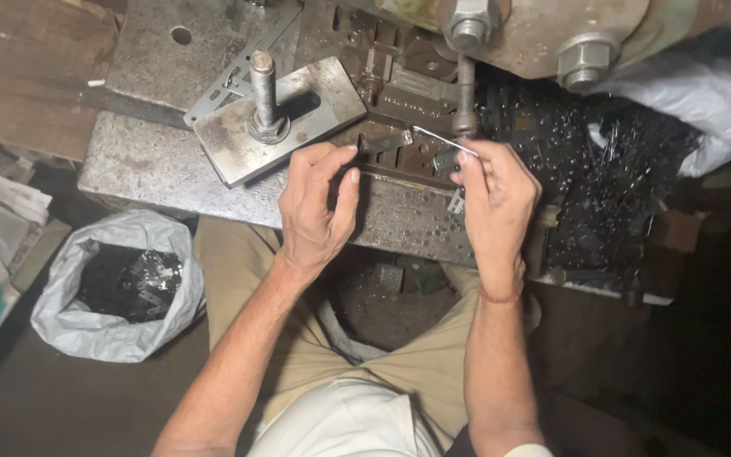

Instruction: The person sits on the floor and operates a manual press machine to shape small metal pieces. They pick up a metal component, place it into the press die, pull the lever to activate the press, and then remove the finished piece, repeating this cycle continuously.

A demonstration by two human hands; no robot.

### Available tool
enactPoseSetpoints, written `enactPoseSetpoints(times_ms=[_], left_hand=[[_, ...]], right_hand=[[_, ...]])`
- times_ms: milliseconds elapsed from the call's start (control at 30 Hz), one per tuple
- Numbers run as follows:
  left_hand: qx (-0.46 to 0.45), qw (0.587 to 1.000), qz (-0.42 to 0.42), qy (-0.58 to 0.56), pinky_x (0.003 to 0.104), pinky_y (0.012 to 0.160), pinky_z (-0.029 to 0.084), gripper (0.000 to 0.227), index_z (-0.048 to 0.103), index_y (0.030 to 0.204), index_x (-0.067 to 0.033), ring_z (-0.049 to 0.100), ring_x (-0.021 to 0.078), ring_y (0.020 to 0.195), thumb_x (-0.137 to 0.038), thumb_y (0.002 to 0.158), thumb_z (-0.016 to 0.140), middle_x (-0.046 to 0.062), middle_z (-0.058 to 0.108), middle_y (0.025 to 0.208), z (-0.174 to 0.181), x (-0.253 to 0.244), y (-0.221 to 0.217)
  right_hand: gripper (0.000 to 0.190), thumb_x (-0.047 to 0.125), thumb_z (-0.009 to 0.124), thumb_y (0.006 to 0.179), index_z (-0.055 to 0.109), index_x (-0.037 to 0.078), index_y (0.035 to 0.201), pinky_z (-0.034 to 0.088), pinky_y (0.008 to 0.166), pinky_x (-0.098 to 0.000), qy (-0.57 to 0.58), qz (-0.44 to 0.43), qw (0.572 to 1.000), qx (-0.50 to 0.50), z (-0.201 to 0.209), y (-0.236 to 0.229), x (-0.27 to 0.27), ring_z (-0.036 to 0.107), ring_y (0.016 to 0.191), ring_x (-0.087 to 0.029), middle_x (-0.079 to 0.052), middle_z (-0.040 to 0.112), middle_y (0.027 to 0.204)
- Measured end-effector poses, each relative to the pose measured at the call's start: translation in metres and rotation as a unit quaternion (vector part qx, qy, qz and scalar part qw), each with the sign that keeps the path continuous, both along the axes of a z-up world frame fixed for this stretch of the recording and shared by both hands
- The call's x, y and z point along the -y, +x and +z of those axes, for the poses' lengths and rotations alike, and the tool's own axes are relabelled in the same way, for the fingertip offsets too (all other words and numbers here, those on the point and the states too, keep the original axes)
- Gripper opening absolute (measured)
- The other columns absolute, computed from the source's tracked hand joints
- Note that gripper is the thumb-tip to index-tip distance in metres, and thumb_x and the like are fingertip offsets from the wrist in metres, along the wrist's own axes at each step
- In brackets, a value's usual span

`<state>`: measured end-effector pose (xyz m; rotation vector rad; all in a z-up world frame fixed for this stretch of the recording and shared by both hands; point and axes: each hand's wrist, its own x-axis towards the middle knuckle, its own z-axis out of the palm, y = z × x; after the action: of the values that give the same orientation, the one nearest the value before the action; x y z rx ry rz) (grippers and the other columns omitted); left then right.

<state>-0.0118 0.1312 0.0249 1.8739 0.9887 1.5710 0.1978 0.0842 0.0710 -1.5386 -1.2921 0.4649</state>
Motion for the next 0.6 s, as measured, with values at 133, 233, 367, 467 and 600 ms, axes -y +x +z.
enactPoseSetpoints(times_ms=[133,233,367,467,600], left_hand=[[-0.010,0.999,-0.046,0.018,0.035,0.086,0.058,0.031,0.065,0.127,-0.0051,0.068,0.0265,0.107,0.002,0.098,0.073,0.015,0.062,0.125,0.008,-0.002,0.001],[-0.003,0.995,-0.096,0.007,0.032,0.084,0.057,0.034,0.066,0.128,-0.0076,0.069,0.0236,0.105,0.000,0.097,0.076,0.014,0.063,0.127,0.008,-0.004,0.006],[0.015,0.995,-0.091,-0.022,0.029,0.078,0.057,0.034,0.068,0.129,-0.0111,0.069,0.0184,0.096,0.002,0.099,0.077,0.007,0.065,0.123,0.010,-0.007,0.021],[-0.031,0.998,-0.058,0.019,0.032,0.083,0.057,0.038,0.067,0.129,-0.0105,0.068,0.0221,0.099,0.003,0.095,0.077,0.010,0.061,0.126,0.017,-0.013,0.023],[-0.099,0.990,-0.069,0.079,0.037,0.088,0.059,0.045,0.066,0.128,-0.0110,0.071,0.0274,0.108,0.002,0.087,0.078,0.009,0.060,0.130,0.017,-0.024,0.018]], right_hand=[[0.016,-0.006,0.062,0.106,0.070,-0.006,0.120,0.063,0.083,-0.0262,-0.005,0.070,0.996,-0.060,-0.001,-0.003,-0.003,0.068,0.091,-0.012,-0.005,0.064,0.108],[0.021,-0.007,0.065,0.101,0.067,-0.005,0.122,0.062,0.076,-0.0260,-0.030,0.053,0.987,-0.150,-0.005,-0.011,-0.001,0.069,0.083,-0.011,-0.006,0.066,0.099],[0.020,-0.009,0.069,0.099,0.058,-0.003,0.115,0.062,0.067,-0.0285,0.041,-0.050,0.962,-0.264,-0.018,-0.021,-0.008,0.069,0.075,-0.014,-0.014,0.071,0.095],[0.023,-0.009,0.070,0.095,0.058,-0.001,0.113,0.061,0.063,-0.0274,0.078,-0.115,0.936,-0.323,-0.024,-0.014,-0.029,0.068,0.071,-0.014,-0.014,0.071,0.094],[0.024,-0.007,0.072,0.088,0.061,0.000,0.108,0.059,0.058,-0.0243,0.072,-0.131,0.927,-0.343,-0.026,-0.008,-0.055,0.068,0.067,-0.013,-0.014,0.074,0.091]])
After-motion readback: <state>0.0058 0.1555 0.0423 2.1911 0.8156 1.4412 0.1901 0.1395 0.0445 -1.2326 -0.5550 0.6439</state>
